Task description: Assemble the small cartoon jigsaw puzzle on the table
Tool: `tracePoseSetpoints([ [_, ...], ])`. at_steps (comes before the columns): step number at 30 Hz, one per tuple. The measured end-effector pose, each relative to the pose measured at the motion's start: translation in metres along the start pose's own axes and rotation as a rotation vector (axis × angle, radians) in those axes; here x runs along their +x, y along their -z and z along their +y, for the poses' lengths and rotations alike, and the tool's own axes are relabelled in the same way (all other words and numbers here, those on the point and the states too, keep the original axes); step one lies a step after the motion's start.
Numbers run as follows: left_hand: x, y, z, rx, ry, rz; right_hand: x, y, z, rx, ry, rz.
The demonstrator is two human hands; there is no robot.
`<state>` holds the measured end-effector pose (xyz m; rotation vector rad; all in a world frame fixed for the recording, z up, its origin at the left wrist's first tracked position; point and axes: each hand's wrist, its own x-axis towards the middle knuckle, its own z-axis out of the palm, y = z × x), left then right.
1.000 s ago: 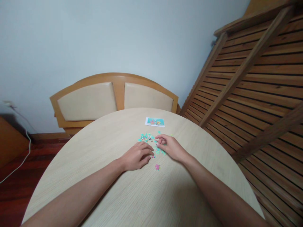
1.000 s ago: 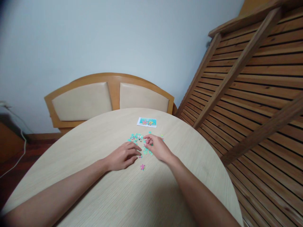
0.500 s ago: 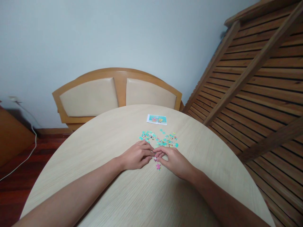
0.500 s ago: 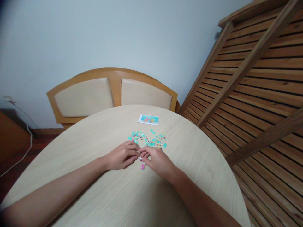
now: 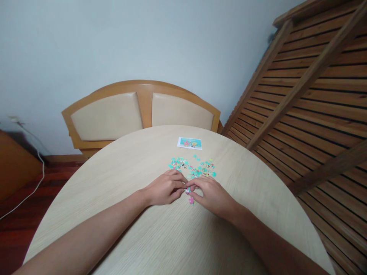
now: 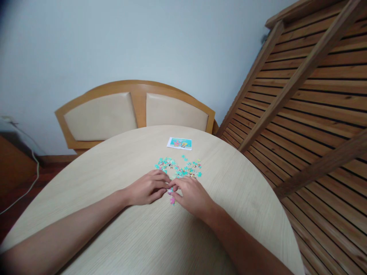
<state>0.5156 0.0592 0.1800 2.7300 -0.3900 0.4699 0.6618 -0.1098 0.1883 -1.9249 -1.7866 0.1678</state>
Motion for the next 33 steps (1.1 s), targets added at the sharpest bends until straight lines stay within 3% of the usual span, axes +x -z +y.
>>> tracePoseSetpoints([
  [18,-0.003,-0.001,-0.005,0.067,-0.061,-0.005,0.001,0.001,-0.002,0.012,-0.049,-0.018],
  [33,-0.002,0.001,-0.002,0.098,-0.11,-0.04,-0.005,0.015,-0.001,0.028,0.061,-0.147],
])
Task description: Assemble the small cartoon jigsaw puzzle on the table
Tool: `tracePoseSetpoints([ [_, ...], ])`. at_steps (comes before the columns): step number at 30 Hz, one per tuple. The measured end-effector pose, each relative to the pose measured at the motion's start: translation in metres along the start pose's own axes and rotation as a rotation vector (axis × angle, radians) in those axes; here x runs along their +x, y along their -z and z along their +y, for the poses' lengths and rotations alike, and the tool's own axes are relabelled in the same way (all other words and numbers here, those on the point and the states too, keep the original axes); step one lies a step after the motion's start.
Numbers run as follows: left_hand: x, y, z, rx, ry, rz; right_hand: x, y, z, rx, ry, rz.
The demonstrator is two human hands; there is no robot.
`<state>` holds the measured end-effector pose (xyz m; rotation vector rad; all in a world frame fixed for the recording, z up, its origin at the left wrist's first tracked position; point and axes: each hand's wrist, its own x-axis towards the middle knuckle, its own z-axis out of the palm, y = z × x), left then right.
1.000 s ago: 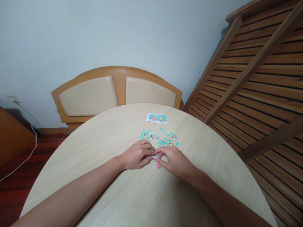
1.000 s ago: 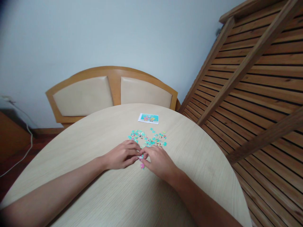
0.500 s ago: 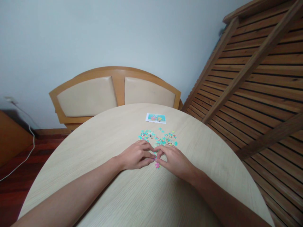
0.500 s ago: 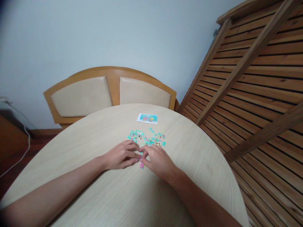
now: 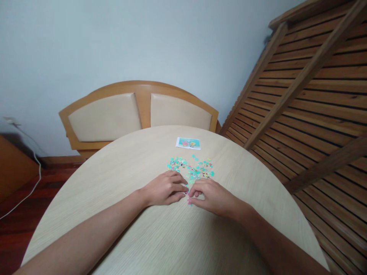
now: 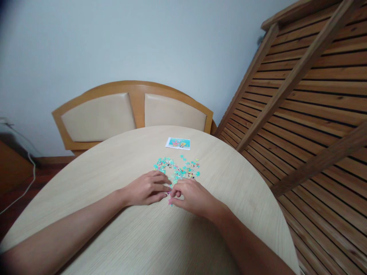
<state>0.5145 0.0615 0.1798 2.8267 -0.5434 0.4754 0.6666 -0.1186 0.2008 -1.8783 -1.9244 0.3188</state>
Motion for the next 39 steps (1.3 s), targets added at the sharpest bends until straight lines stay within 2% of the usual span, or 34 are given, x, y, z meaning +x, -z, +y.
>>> tracePoseSetpoints([
  [7,-0.0011,-0.0014,0.0002,-0.025,0.036,0.019,-0.0026,0.0006,-0.001,-0.004,-0.015,-0.02],
  [14,-0.0023,-0.002,-0.0027,-0.039,0.006,0.029,-0.0028,-0.0051,-0.0002,0.029,-0.013,-0.018],
  [19,-0.0024,-0.002,-0.0031,-0.04,0.003,0.018,-0.004,-0.003,-0.0013,-0.029,-0.082,0.022],
  [26,-0.0013,-0.0012,-0.0015,-0.045,0.002,0.024,-0.0039,-0.0016,0.0004,0.022,-0.116,-0.017],
  [32,-0.0006,-0.0023,-0.0016,-0.056,0.019,0.018,-0.0037,0.0,-0.0021,0.032,-0.077,-0.06],
  [39,0.0012,0.0007,0.0016,-0.053,0.026,0.017,-0.002,-0.0027,-0.0039,0.017,-0.022,-0.044],
])
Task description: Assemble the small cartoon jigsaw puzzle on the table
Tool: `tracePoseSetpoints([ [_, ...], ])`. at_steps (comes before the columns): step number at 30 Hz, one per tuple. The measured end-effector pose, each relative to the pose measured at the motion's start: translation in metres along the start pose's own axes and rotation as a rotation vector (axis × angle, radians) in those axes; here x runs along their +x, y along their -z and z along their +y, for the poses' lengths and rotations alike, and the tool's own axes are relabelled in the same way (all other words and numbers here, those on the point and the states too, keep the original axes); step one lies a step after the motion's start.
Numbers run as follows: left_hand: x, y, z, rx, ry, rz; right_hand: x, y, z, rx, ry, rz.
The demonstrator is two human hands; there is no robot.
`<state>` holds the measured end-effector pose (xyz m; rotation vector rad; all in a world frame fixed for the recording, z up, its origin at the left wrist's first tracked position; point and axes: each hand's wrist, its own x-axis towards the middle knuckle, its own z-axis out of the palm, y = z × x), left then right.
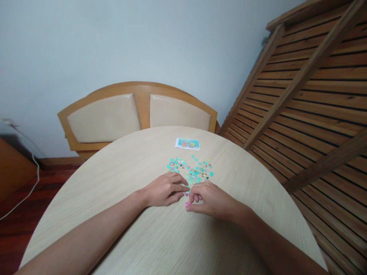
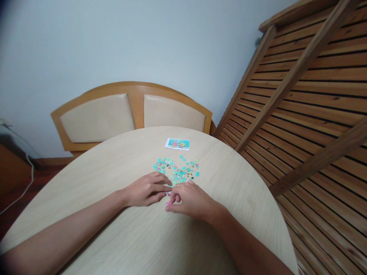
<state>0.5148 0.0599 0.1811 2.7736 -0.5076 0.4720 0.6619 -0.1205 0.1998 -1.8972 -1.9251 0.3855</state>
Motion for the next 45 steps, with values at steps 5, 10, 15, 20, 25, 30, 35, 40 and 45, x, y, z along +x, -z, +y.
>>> tracePoseSetpoints([
  [5,-0.001,-0.001,-0.003,0.06,0.186,0.112,0.001,0.004,0.009,-0.056,-0.029,0.19],
  [10,-0.006,-0.007,-0.013,0.14,0.358,0.143,0.0,0.002,0.028,-0.154,-0.032,0.176],
  [15,-0.006,-0.003,-0.012,0.201,0.487,0.151,-0.002,0.002,0.034,-0.169,-0.013,0.166],
  [20,-0.005,-0.003,-0.01,0.19,0.506,0.151,-0.001,0.003,0.037,-0.175,-0.022,0.244],
  [25,-0.007,-0.005,-0.013,0.198,0.537,0.161,0.001,0.0,0.045,-0.222,-0.067,0.284],
  [30,-0.004,-0.006,-0.011,0.106,0.394,0.173,0.004,-0.005,0.046,-0.24,-0.082,0.313],
  [35,-0.001,-0.004,-0.006,0.06,0.203,0.068,0.005,-0.009,0.044,-0.221,-0.058,0.247],
  [40,-0.001,-0.002,-0.004,0.071,0.137,0.001,0.005,-0.009,0.046,-0.22,-0.068,0.235],
  [45,-0.002,-0.003,-0.005,0.119,0.223,0.01,0.004,-0.006,0.048,-0.298,-0.078,0.279],
])
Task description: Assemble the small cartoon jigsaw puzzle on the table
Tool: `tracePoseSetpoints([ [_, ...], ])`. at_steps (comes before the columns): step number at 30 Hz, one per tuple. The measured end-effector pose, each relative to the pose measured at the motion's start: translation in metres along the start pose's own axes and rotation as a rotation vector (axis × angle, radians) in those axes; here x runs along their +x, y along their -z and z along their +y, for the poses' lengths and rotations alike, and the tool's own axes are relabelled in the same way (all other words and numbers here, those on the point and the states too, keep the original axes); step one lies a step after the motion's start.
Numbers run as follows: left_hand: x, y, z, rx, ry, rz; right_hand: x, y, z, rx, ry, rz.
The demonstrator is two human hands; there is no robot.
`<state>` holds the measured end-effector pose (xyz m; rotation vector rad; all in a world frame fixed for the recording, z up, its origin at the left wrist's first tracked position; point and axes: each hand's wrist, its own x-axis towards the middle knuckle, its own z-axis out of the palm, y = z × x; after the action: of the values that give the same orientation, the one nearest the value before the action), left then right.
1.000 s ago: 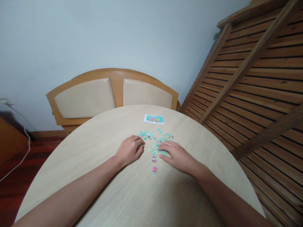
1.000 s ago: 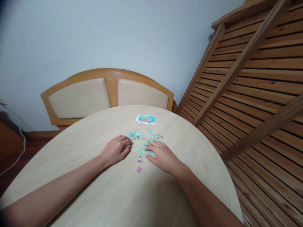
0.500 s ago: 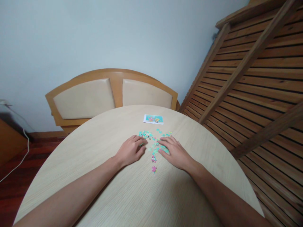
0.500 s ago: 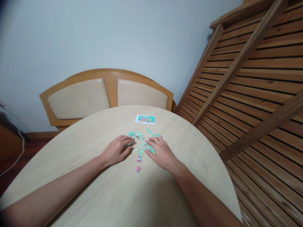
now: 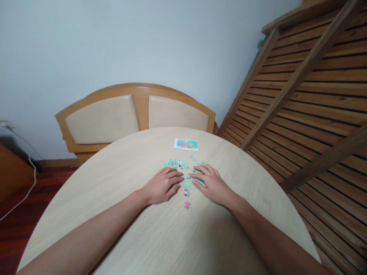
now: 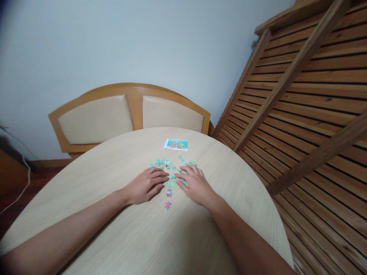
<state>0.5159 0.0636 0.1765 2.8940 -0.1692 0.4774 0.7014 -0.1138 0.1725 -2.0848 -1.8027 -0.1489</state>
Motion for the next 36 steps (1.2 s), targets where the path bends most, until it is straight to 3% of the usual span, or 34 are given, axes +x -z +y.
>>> tracePoseSetpoints([
  [8,0.0012,0.0006,0.0011,-0.045,-0.111,-0.064,0.0007,0.0006,-0.0033,0.001,0.0,0.007],
  [14,0.0009,0.0012,0.0019,0.021,0.011,-0.011,0.0001,0.0009,-0.0018,0.012,-0.047,0.009],
  [20,0.0006,0.0057,0.0049,-0.071,-0.185,-0.037,-0.0011,0.0038,0.0013,-0.027,-0.058,0.032],
  [27,0.0015,0.0045,0.0049,-0.054,-0.082,0.001,-0.0006,0.0035,-0.0016,-0.006,-0.037,0.038],
  [36,0.0024,0.0068,0.0088,-0.121,-0.242,-0.047,0.0,0.0069,-0.0035,0.033,-0.006,0.049],
])
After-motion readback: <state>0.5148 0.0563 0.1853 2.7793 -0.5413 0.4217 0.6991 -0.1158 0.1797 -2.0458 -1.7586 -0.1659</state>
